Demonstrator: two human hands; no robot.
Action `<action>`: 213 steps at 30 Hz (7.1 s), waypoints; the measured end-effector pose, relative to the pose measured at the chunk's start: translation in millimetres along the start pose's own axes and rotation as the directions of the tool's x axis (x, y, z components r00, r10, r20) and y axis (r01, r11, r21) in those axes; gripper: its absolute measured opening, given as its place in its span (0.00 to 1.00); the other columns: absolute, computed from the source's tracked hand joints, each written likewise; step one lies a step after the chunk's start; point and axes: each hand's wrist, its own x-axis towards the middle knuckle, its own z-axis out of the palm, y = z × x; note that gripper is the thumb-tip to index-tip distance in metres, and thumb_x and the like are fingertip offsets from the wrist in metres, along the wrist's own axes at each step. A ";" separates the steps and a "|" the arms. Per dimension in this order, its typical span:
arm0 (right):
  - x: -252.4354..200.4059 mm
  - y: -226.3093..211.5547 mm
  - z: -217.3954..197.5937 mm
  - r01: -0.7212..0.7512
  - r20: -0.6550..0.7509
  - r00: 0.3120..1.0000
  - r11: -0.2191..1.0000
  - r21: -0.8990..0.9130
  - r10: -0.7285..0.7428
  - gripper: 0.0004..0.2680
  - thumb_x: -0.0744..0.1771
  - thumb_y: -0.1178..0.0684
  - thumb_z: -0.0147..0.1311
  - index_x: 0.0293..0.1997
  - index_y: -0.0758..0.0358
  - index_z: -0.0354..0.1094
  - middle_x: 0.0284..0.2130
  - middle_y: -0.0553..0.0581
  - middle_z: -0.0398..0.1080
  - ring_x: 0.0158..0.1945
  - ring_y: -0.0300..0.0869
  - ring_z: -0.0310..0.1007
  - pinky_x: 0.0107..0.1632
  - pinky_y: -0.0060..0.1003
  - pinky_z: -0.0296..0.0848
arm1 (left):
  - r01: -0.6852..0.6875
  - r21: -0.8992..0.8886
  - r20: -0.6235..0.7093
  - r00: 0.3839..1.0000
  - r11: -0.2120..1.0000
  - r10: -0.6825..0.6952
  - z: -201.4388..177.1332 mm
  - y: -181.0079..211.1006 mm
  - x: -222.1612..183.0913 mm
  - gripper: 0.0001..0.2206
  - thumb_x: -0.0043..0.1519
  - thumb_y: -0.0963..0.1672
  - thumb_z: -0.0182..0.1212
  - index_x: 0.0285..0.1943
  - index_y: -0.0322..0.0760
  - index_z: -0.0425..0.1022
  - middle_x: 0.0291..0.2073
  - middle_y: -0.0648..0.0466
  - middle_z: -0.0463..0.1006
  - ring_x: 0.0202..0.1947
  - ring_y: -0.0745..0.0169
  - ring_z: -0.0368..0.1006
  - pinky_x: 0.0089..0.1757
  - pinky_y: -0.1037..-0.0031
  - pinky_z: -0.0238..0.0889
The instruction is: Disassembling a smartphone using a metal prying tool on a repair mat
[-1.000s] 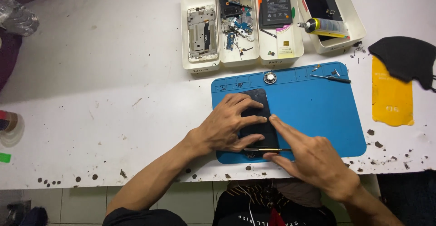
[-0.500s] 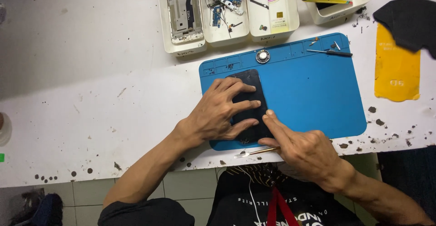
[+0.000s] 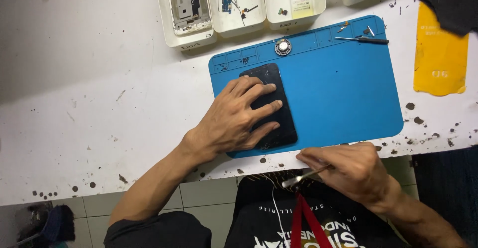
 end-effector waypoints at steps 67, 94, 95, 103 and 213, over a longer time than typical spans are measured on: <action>-11.2 -0.6 39.2 -0.095 -0.138 0.990 0.902 -0.421 0.039 0.17 0.67 0.45 0.66 0.61 0.55 0.72 0.10 0.42 0.59 0.12 0.31 0.50 0.16 0.36 0.52 | 0.060 0.016 0.343 0.937 0.998 -0.062 -21.0 -7.2 22.3 0.24 0.53 0.53 0.74 0.59 0.49 0.80 0.52 0.50 0.72 0.50 0.48 0.67 0.39 0.58 0.69; -66.7 8.7 -20.5 -0.534 -0.156 0.774 0.764 0.361 0.614 0.08 0.64 0.50 0.61 0.23 0.59 0.71 0.14 0.43 0.60 0.18 0.30 0.51 0.23 0.27 0.53 | -0.126 0.047 0.858 0.513 0.991 0.025 -36.0 -4.7 111.7 0.20 0.52 0.52 0.79 0.36 0.42 0.69 0.25 0.56 0.77 0.25 0.54 0.70 0.35 0.62 0.64; -63.7 7.1 -23.0 -0.528 -0.156 0.770 0.755 0.389 0.619 0.08 0.64 0.52 0.60 0.23 0.59 0.70 0.14 0.43 0.59 0.19 0.30 0.52 0.23 0.27 0.53 | 0.002 0.027 0.872 0.488 1.000 -0.025 -45.1 -3.4 113.1 0.19 0.52 0.50 0.78 0.40 0.43 0.71 0.26 0.54 0.77 0.26 0.53 0.70 0.32 0.62 0.60; -66.1 14.6 -32.4 -0.584 -0.162 0.756 0.766 0.268 0.634 0.06 0.66 0.52 0.59 0.28 0.59 0.71 0.17 0.44 0.66 0.20 0.30 0.57 0.27 0.25 0.58 | 0.396 -0.345 0.638 0.764 0.851 -0.098 -48.5 -43.6 59.6 0.25 0.55 0.54 0.69 0.57 0.42 0.74 0.46 0.49 0.83 0.41 0.53 0.79 0.38 0.62 0.71; 71.1 60.9 -5.7 -0.273 0.068 0.961 0.886 0.375 0.268 0.06 0.70 0.64 0.54 0.48 0.70 0.59 0.41 0.68 0.78 0.45 0.50 0.84 0.50 0.36 0.85 | 0.017 0.213 -0.024 1.000 0.977 -0.012 12.5 -1.9 -5.0 0.14 0.66 0.44 0.61 0.62 0.49 0.73 0.55 0.45 0.74 0.51 0.45 0.70 0.57 0.42 0.56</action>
